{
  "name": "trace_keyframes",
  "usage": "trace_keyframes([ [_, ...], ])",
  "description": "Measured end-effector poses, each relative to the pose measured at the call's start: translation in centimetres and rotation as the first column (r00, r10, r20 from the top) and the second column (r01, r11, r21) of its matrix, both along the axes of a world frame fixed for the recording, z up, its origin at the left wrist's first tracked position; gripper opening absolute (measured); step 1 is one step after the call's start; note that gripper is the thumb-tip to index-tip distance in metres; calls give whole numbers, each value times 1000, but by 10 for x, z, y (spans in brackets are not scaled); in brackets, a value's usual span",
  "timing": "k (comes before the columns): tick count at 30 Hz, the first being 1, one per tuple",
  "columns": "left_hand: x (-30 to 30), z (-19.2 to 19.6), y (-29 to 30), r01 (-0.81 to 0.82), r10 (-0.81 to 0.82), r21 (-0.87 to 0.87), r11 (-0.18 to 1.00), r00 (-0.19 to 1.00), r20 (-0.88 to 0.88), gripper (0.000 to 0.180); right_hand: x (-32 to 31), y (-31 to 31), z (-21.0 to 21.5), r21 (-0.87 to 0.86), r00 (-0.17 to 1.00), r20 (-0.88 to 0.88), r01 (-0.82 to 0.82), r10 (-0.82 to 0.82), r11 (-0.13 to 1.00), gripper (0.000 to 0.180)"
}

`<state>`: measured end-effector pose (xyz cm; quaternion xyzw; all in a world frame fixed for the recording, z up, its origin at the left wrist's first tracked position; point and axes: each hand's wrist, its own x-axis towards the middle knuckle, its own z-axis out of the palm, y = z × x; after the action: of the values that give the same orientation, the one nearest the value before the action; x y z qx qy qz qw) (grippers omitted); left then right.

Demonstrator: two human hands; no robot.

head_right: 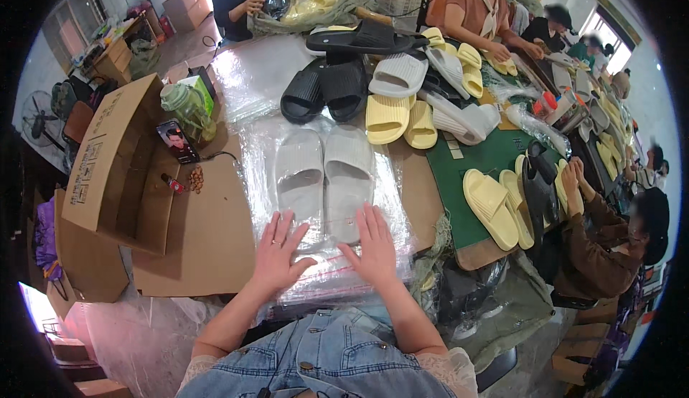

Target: The person repeatedly picks up pairs of slippers in various colors, places them into clear plastic packaging bags, and seals the bags. The packaged slippers are then moved aside on the table. The person handles black, white, and yellow slippers throughout the process.

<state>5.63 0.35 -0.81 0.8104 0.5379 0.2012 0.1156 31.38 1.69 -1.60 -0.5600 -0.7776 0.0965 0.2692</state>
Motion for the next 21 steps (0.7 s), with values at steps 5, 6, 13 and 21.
trace_keyframes([
  [5,-9,-6,-3,-39,40,-55,998,999,10,79,15,-4,0,-53,998,43,54,-51,997,96],
  [6,-8,-5,-3,-38,39,-51,998,999,11,78,16,-5,2,-66,996,67,62,-58,996,97],
  [13,-7,-1,-3,-58,58,-31,998,998,-7,77,-27,-3,44,34,999,-9,-38,38,999,95],
  [21,-7,-6,-2,-60,60,-32,998,998,1,75,-68,-7,7,-63,970,92,-220,225,973,85],
])
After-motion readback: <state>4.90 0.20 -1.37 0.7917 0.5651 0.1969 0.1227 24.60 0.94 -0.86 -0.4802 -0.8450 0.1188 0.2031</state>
